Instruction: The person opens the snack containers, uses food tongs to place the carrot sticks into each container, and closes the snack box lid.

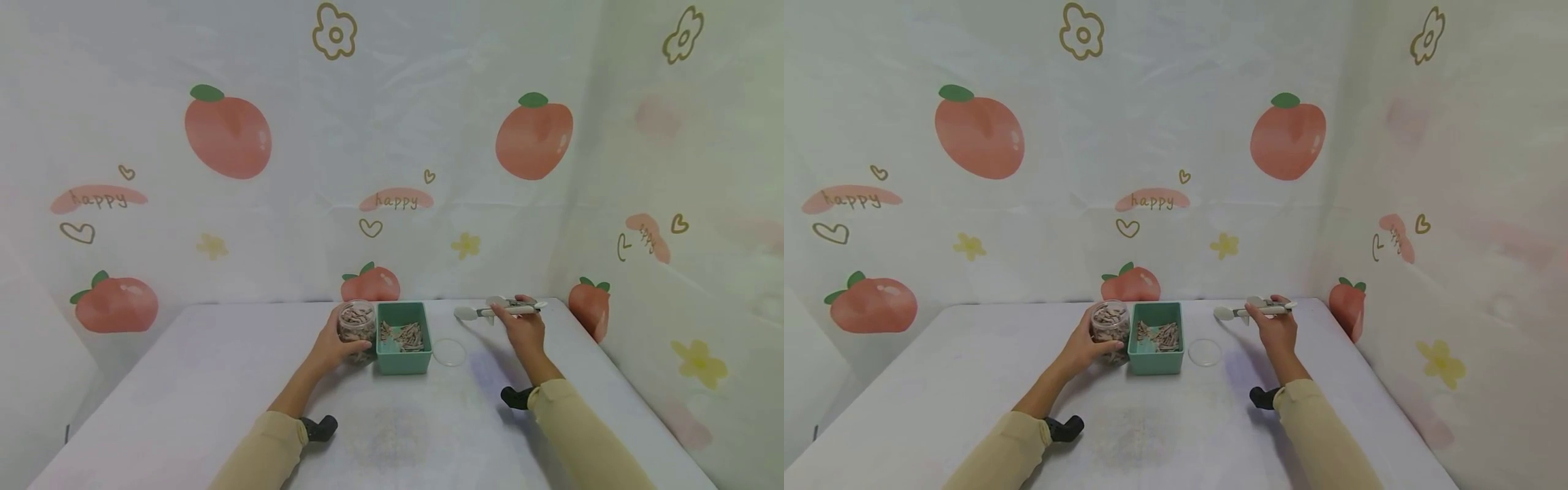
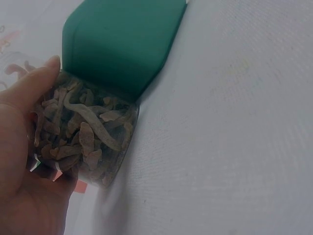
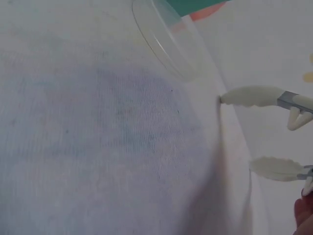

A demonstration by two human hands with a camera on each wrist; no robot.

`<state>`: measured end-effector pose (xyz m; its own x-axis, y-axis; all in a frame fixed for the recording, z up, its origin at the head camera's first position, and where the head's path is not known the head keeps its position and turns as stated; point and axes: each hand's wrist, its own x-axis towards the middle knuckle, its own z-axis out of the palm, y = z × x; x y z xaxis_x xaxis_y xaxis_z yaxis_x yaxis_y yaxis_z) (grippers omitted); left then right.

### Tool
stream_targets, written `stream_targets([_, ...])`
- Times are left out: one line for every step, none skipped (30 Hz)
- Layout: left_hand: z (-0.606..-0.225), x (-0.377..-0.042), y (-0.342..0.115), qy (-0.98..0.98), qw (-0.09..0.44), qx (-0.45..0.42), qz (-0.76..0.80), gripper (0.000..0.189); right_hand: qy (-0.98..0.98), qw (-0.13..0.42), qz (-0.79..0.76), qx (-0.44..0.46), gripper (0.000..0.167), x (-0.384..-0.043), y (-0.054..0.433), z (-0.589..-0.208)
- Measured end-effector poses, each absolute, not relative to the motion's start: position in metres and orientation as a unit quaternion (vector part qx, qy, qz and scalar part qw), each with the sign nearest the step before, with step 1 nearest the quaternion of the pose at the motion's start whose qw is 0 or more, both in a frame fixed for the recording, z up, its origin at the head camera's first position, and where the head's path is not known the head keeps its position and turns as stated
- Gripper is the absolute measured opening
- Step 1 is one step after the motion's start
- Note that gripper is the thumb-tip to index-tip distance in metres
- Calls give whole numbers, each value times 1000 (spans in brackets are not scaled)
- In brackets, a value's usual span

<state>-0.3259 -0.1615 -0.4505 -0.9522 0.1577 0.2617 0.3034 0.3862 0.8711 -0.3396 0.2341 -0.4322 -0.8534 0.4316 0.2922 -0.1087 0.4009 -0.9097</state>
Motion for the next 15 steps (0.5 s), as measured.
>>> stream_targets([-450, -326, -161, -830, 67, -140, -536, 100, -800, 242, 540, -102, 65, -338, 236, -432])
stream_targets([-450, -326, -161, -830, 67, -140, -536, 100, -801, 232, 542, -102, 66, -336, 239, -431])
stream_targets([-450, -326, -161, -830, 67, -139, -536, 100, -800, 223, 548, -100, 67, -334, 241, -430])
stream_targets([-450, -326, -161, -831, 66, -137, -535, 100, -800, 212, 552, -100, 69, -332, 243, -430])
stream_targets([-450, -326, -161, -831, 66, -136, -535, 100, -799, 204, 557, -98, 70, -329, 245, -429])
stream_targets([-449, -326, -161, -831, 67, -136, -536, 99, -797, 195, 563, -96, 70, -327, 246, -428])
stream_targets([-449, -326, -161, -831, 68, -136, -536, 99, -793, 188, 572, -94, 70, -324, 248, -427])
stream_targets([-449, -326, -161, -830, 69, -136, -536, 99, -788, 183, 581, -91, 70, -321, 250, -427])
stream_targets([-449, -326, -161, -829, 69, -137, -537, 99, -786, 180, 585, -89, 67, -319, 252, -426])
stream_targets([-449, -326, -162, -829, 68, -138, -538, 100, -783, 179, 589, -87, 65, -316, 254, -426])
stream_targets([-449, -326, -162, -828, 67, -139, -538, 100, -781, 181, 591, -84, 62, -314, 256, -425])
stream_targets([-449, -326, -162, -829, 67, -141, -537, 100, -778, 181, 596, -81, 59, -311, 259, -425])
stream_targets([-449, -326, -162, -829, 66, -140, -537, 100, -778, 182, 596, -78, 56, -308, 261, -425])
stream_targets([-450, -326, -162, -831, 64, -139, -535, 100, -779, 182, 595, -74, 54, -305, 263, -425])
stream_targets([-450, -326, -162, -832, 63, -137, -534, 100, -781, 181, 593, -72, 52, -302, 266, -425])
